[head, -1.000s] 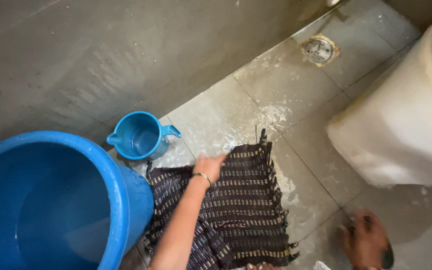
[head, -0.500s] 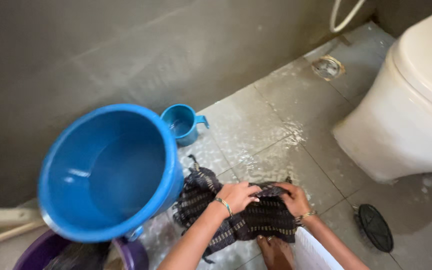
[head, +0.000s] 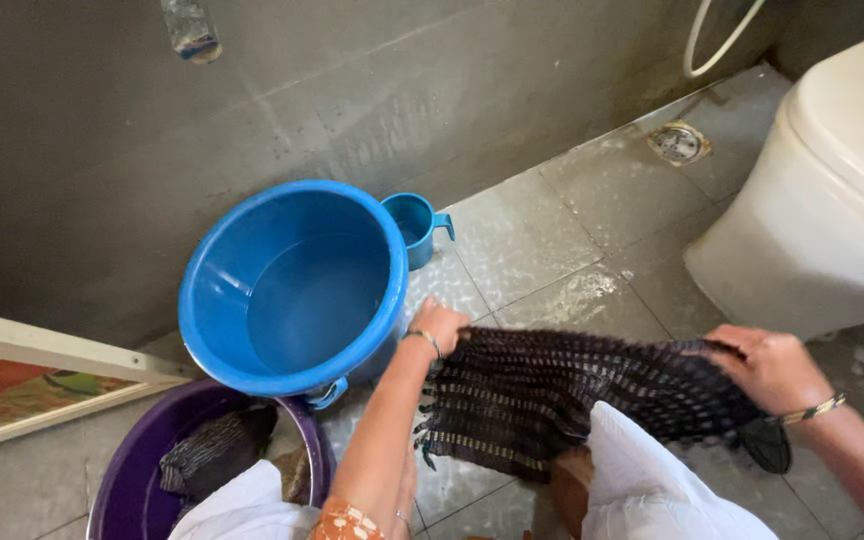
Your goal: The person scrubs a dark woven mat on a tiled bathroom floor using a brush and water from a blue bucket. They repeatedly pour water over the mat, scrub it with a brush, and rinse it by hand.
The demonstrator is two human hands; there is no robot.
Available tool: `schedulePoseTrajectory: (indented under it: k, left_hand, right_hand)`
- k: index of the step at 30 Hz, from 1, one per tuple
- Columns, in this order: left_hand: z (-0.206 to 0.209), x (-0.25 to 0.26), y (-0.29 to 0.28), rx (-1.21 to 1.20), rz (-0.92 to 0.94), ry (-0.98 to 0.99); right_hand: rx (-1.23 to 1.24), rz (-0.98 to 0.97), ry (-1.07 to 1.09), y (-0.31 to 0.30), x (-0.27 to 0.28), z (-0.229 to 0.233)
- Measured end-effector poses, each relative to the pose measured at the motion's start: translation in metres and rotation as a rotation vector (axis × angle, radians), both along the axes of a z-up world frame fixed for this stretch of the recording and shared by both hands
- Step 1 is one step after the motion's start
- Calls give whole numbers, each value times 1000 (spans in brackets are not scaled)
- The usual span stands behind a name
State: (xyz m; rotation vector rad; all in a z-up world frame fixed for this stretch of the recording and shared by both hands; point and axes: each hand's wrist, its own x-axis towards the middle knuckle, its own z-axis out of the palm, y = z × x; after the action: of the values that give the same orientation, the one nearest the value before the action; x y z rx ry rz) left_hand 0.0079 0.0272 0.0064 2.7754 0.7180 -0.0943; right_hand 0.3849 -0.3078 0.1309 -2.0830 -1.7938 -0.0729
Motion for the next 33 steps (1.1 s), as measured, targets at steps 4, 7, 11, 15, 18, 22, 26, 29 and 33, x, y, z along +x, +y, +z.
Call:
schedulePoseTrajectory:
  k: [4,7,11,15,18,22,26,29,33]
  left_hand:
    - [46,33,43,84,90,-51]
    - [96,54,68,220,157,-274]
    - [166,75,93,350,154,-469]
    - [183,79,87,463,56,-498]
    - [138,87,79,502,-56,-504]
    - [23,96,45,436,-207,-244]
    - [-109,55,-33,112,-170,2]
    - [-175,15,-70,-6,-70,-92]
    - [-194,-8,-70,-378,15,126]
  right_hand:
    - [-194,-190,-197,25,31,43]
    - [-18,-188,-314,62,55,81]
    - [227,-159,-554,94,90,118]
    - [342,-144,-668,101,118,88]
    - [134,-125,-692,95,144,10]
    - [108,64,-379,75,135,-122]
    - [-562,7,-312,24,67,-208]
    - [-654,-129,-117,-13,37,-229]
    - [-717,-352,-82,-62,22,-235]
